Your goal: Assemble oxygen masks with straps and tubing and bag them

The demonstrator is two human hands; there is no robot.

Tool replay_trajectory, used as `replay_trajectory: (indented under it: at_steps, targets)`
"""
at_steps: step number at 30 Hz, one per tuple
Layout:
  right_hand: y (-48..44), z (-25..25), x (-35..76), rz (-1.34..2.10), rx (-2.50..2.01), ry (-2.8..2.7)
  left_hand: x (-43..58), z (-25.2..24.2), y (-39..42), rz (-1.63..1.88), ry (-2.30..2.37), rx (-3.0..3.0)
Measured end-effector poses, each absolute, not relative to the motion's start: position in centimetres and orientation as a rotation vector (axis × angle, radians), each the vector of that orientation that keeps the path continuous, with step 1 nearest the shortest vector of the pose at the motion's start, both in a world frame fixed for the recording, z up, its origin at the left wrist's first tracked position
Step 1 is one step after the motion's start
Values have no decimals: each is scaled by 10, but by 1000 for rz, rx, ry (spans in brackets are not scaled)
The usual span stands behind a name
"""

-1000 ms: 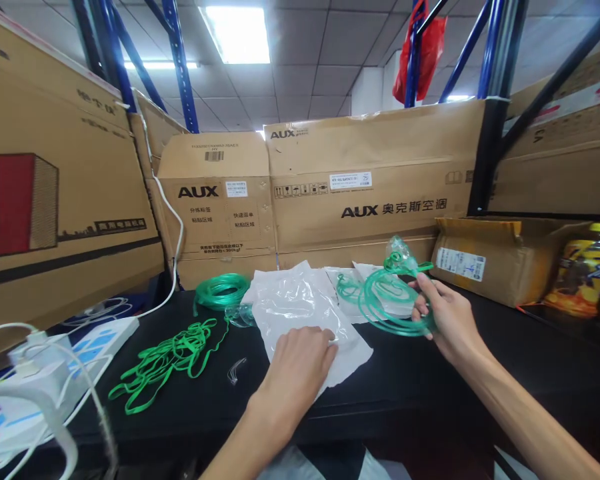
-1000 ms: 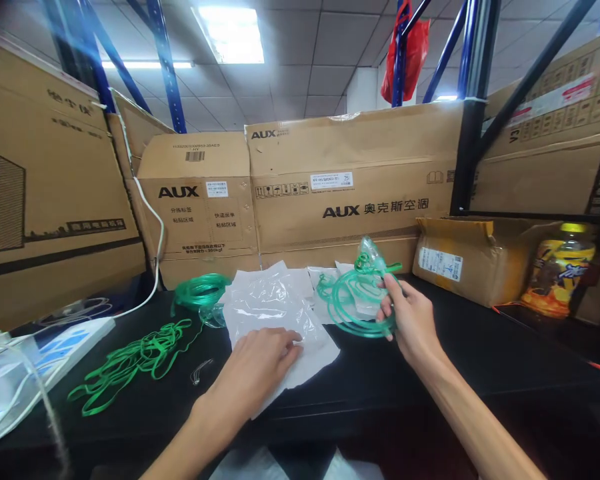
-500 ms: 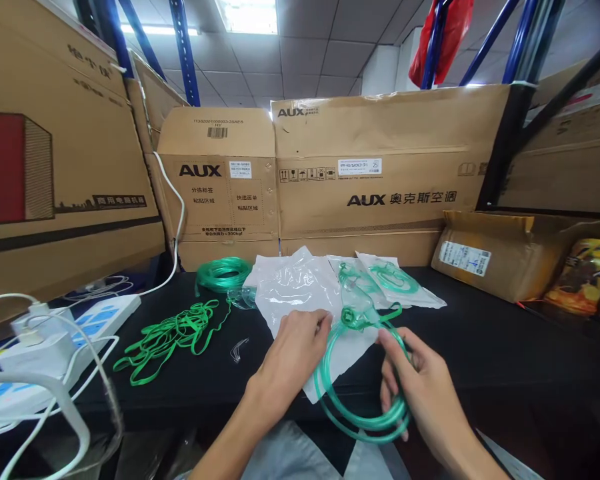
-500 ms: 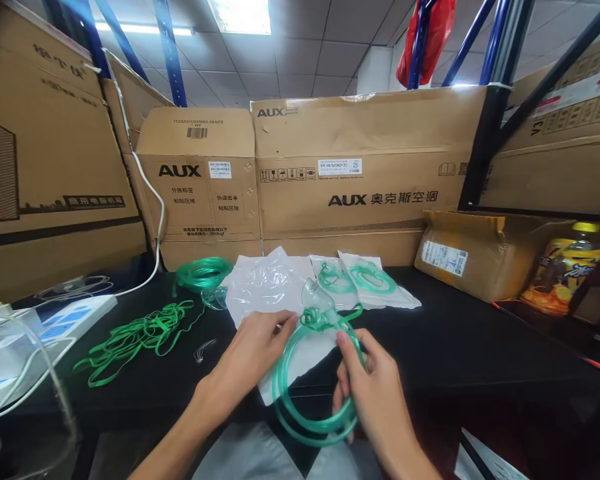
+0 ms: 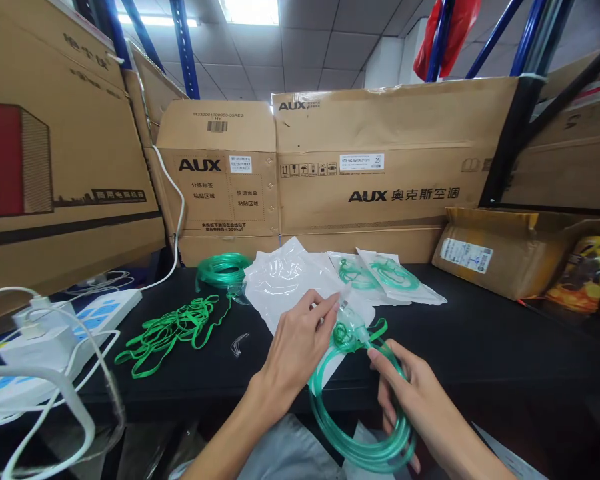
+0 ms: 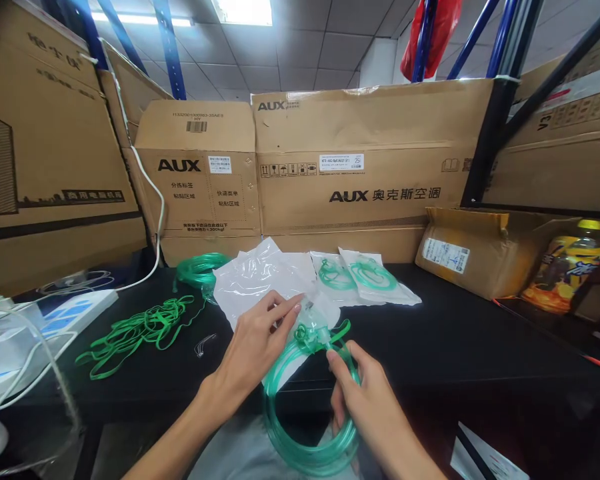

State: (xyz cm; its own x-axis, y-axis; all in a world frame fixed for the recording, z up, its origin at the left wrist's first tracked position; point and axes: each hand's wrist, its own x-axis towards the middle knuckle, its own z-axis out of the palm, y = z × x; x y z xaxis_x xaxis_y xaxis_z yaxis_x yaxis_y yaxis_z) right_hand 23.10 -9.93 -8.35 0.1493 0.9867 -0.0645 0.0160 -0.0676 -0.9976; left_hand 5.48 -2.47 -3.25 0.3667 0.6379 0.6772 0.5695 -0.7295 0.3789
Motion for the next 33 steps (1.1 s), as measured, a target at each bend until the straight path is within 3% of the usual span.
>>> replay_trajectory:
  at_steps: [7, 11, 15, 20, 27, 33]
  targets:
    - [-108, -69, 237, 1257, -1311, -1100, 53, -36, -22, 1234, 970, 2749]
    - [-107, -58, 236, 1242, -1319, -1136, 51, -34, -24, 1023, 779, 2860]
    - [-103, -49, 236, 1192, -1293, -1222, 55, -33, -28, 989, 600, 2681]
    - [-99, -46, 239, 1127, -1287, -1354, 55, -26, -32, 1093, 697, 2315]
    - [-87, -54, 241, 1132, -1199, -1289, 60, -21, -47, 911, 614, 2287]
    - [-110, -50, 250, 1535, -1108, -901, 67, -29, -43, 990, 802, 2325]
